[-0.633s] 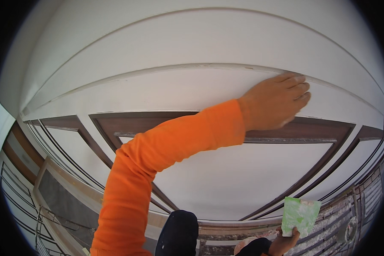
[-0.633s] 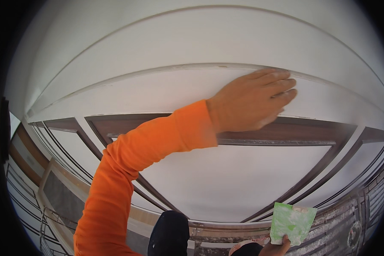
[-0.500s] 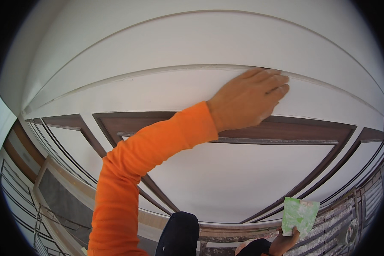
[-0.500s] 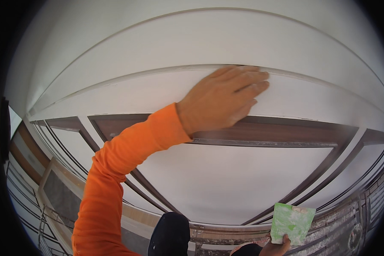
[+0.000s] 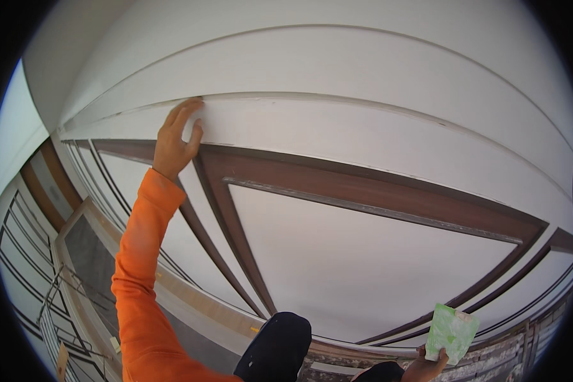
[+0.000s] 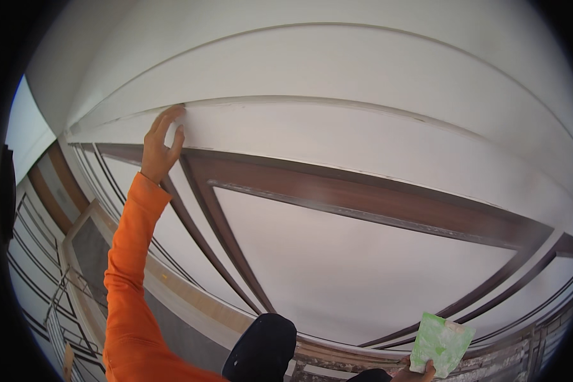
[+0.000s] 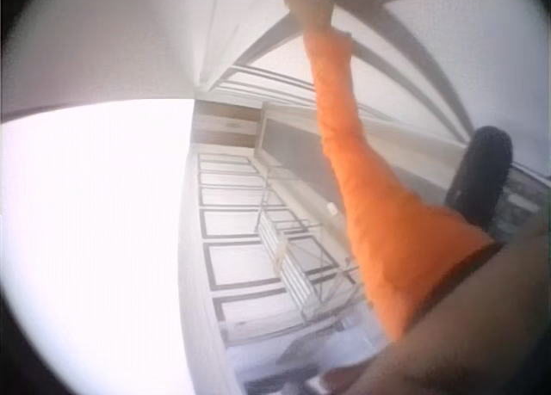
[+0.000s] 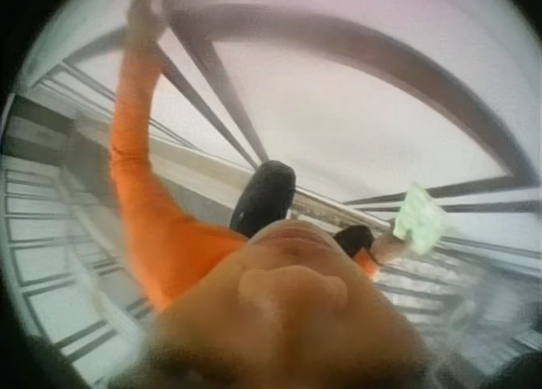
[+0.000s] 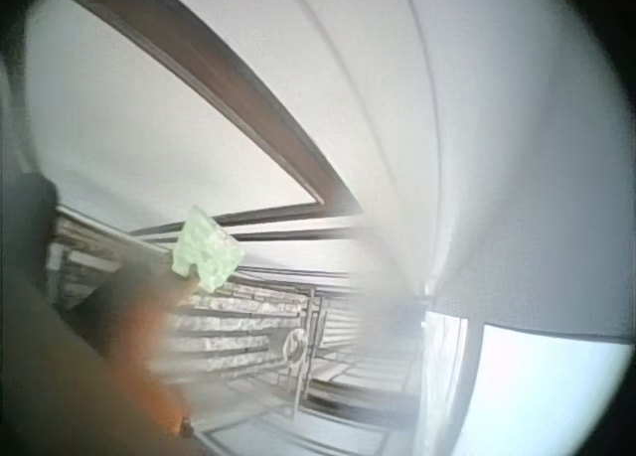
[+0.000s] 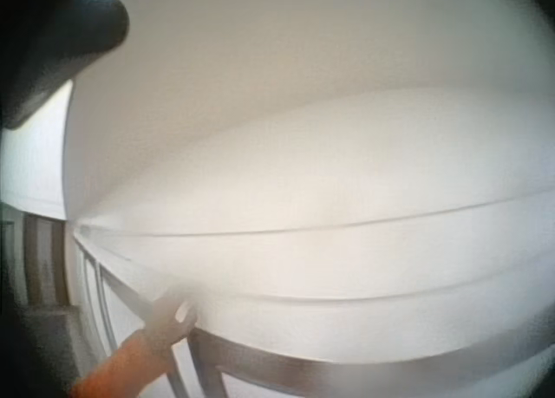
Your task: The person stands on a scaffold and uses a putty knife to apply white plaster to a ceiling. They repeatedly scoop plaster from a green plastic sheet held in their left hand and spread it onto the ceiling surface with their right hand.
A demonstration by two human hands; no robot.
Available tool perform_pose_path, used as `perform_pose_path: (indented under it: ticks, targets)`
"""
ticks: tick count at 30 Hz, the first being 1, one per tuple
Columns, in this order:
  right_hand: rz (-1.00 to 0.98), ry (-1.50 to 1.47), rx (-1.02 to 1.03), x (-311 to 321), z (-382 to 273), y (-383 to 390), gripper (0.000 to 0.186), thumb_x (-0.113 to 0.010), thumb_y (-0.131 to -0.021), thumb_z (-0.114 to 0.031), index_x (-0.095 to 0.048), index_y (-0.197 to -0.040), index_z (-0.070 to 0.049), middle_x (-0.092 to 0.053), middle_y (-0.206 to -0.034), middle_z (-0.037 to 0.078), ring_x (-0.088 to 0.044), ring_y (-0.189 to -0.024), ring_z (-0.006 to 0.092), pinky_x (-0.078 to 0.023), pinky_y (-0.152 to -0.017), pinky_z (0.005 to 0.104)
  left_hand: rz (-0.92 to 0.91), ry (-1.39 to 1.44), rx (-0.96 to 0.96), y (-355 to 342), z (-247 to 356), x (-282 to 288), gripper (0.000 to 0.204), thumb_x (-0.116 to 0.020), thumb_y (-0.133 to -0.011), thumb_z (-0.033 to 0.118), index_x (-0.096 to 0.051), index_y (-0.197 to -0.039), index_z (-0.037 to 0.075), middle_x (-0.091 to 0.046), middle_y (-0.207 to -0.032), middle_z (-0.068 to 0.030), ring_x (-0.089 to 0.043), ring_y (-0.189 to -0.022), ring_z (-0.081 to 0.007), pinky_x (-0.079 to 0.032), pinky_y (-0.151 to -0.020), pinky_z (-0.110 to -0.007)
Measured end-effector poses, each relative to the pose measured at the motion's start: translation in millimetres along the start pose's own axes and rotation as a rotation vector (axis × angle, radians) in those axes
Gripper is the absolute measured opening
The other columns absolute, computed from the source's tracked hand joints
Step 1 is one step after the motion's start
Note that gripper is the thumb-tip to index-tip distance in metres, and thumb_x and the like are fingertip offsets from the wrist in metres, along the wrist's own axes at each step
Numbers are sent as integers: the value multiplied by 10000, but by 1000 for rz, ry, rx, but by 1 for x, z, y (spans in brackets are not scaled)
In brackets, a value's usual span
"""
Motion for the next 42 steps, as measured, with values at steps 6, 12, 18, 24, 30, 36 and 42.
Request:
perform_pose_path:
  ticks: [6,12,18,24,30,36,42]
  targets:
    - [-161,-23,41,-9,10,-3,378,-585,-916,-265,-581,-1213,-31,-609,-1198,158,-595,-1036,279,-503,-818,392,242,-137,-20,17,-15,16,319,-631,-830,-16,-640,-1143,47,-604,-1229,-130,-569,-1149,-334,-486,-973,-420]
    - [-181,42,19,-30,37,11,368,-612,-905,-249,-588,-1195,-24,-621,-1175,158,-603,-1011,276,-510,-804,385,92,193,-455,-17,82,-43,455,-660,-756,-35,-630,-1199,64,-601,-1210,-103,-587,-1130,-321,-506,-946,-419]
    - [-187,71,25,-39,49,19,359,-639,-894,-234,-596,-1177,-17,-632,-1152,158,-612,-985,273,-517,-789,379,182,184,-290,-16,32,-36,434,-662,-773,-14,-627,-1198,69,-598,-1152,-100,-588,-1045,-303,-513,-890,-395]
    - [-193,64,31,-42,57,25,351,-666,-883,-218,-604,-1159,-10,-644,-1128,157,-621,-960,270,-524,-774,373,114,22,-219,11,-94,4,375,-635,-781,-7,-639,-1148,72,-600,-1147,-108,-593,-1029,-322,-526,-876,-400]
    - [-223,142,167,-23,87,14,345,-693,-872,-202,-612,-1142,-3,-655,-1105,157,-629,-934,267,-531,-760,367,156,-207,185,54,-217,44,336,-587,-834,3,-625,-1160,70,-602,-1192,-132,-581,-1093,-333,-510,-917,-418]
    - [-288,803,631,-58,66,47,371,-758,-812,-110,-609,-1119,35,-673,-1010,158,-640,-836,278,-545,-711,379,236,25,-38,33,-117,25,343,-602,-846,18,-617,-1187,57,-581,-1254,-129,-558,-1160,-344,-479,-979,-430]
    - [-365,-131,-11,-90,54,66,357,-617,-906,-152,-555,-1199,42,-601,-1139,216,-609,-909,343,-541,-697,446,126,13,-330,17,-86,-2,371,-656,-822,52,-610,-1189,75,-585,-1208,-103,-547,-1129,-316,-476,-970,-416]
Point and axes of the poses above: each hand's wrist, its own y-axis away from the middle knuckle, its own x-axis out of the back of the hand, z = x × y, the point moved 4 cm from there along -y, towards the middle knuckle
